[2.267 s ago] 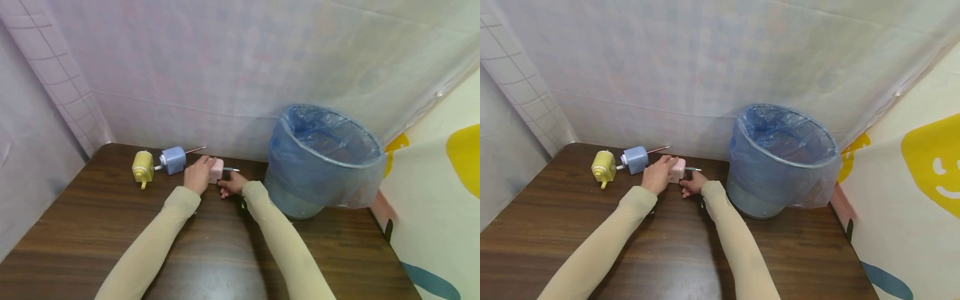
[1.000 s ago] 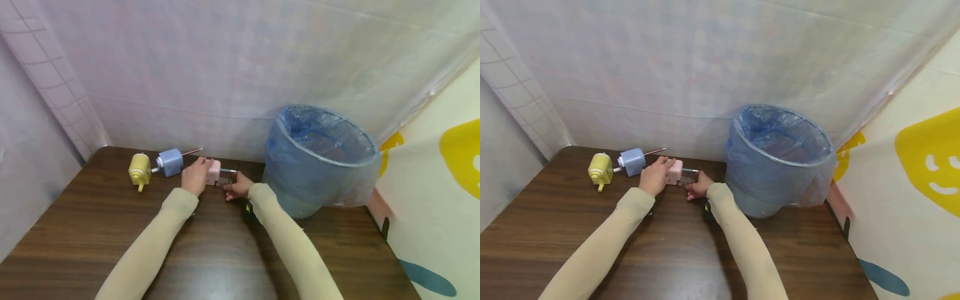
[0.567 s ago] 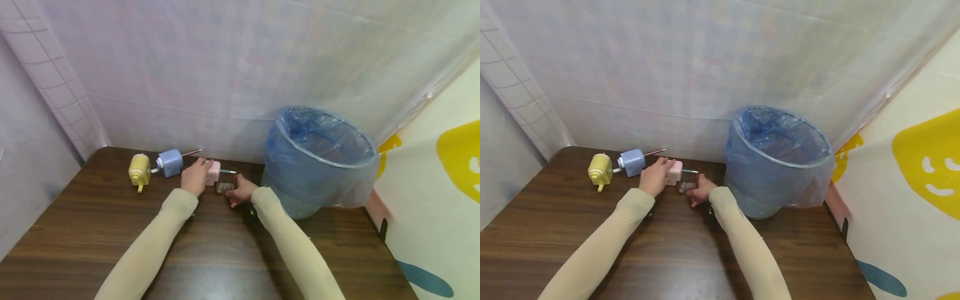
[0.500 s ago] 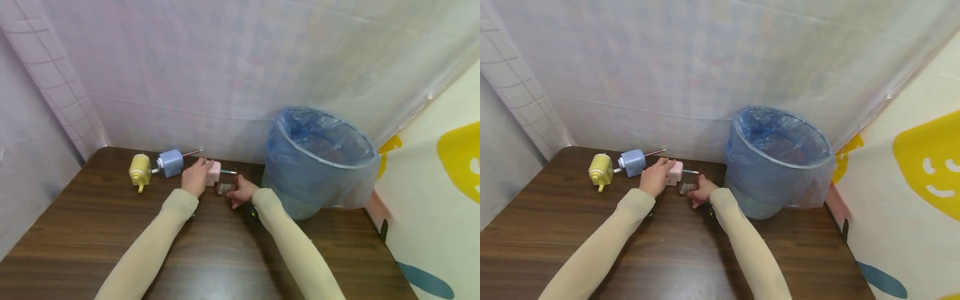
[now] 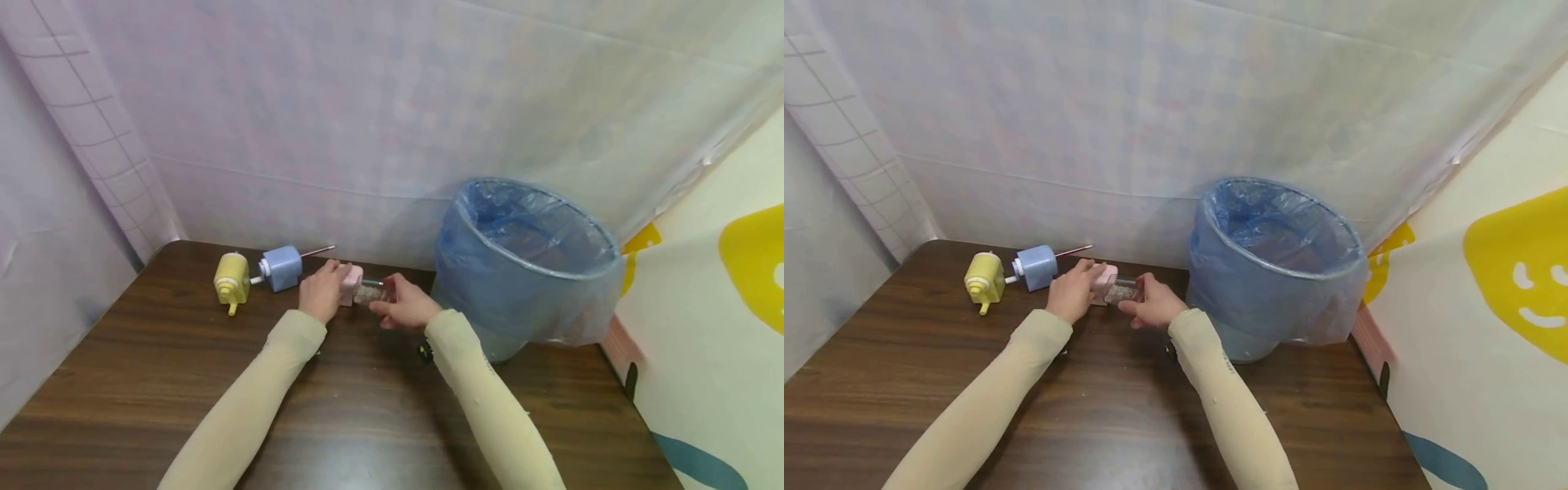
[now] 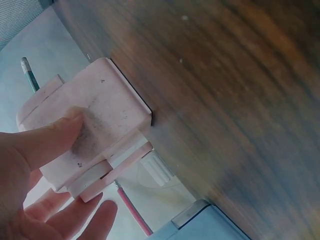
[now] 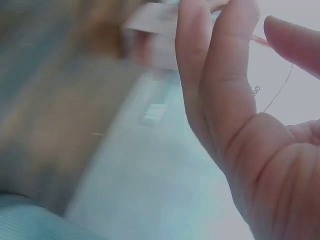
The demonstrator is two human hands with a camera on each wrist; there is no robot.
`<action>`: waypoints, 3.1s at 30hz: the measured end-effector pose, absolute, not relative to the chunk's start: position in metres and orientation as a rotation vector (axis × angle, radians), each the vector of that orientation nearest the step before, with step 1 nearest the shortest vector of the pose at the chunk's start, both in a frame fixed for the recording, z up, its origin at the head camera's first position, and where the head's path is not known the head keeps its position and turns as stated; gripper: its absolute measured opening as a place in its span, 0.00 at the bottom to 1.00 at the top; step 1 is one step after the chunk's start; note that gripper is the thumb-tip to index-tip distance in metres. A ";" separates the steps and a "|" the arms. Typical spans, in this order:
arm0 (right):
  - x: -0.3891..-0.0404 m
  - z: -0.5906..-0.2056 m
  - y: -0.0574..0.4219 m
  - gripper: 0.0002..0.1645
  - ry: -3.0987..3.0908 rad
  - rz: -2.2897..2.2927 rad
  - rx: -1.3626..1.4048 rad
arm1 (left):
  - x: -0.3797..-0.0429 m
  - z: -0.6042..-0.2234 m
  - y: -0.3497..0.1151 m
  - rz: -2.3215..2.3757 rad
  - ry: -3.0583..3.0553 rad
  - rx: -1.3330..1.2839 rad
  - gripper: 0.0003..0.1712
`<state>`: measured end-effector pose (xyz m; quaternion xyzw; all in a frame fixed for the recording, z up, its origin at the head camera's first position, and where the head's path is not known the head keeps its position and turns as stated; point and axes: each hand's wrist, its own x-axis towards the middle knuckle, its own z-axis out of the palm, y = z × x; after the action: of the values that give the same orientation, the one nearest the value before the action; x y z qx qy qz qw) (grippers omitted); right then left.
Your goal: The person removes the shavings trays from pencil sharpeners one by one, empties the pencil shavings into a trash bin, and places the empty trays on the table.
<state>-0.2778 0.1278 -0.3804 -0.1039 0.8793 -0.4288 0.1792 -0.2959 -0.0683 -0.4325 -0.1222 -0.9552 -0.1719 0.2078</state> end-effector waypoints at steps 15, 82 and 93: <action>-0.224 -0.269 0.143 0.33 2.833 -1.247 -0.483 | -0.297 -0.434 -0.069 -0.385 -2.628 -0.352 0.32; -0.204 -0.219 0.220 0.33 3.539 -0.930 -0.116 | -0.296 -0.430 -0.068 -0.441 -2.676 -0.353 0.34; -0.205 -0.225 0.217 0.35 3.613 -0.917 -0.202 | -0.295 -0.433 -0.069 -0.453 -2.684 -0.363 0.34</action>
<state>-0.2055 0.2170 -0.2254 -0.0518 0.9258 -0.2350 -0.2913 -0.2952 -0.0686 -0.4327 -0.1295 -0.9584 -0.1617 0.1963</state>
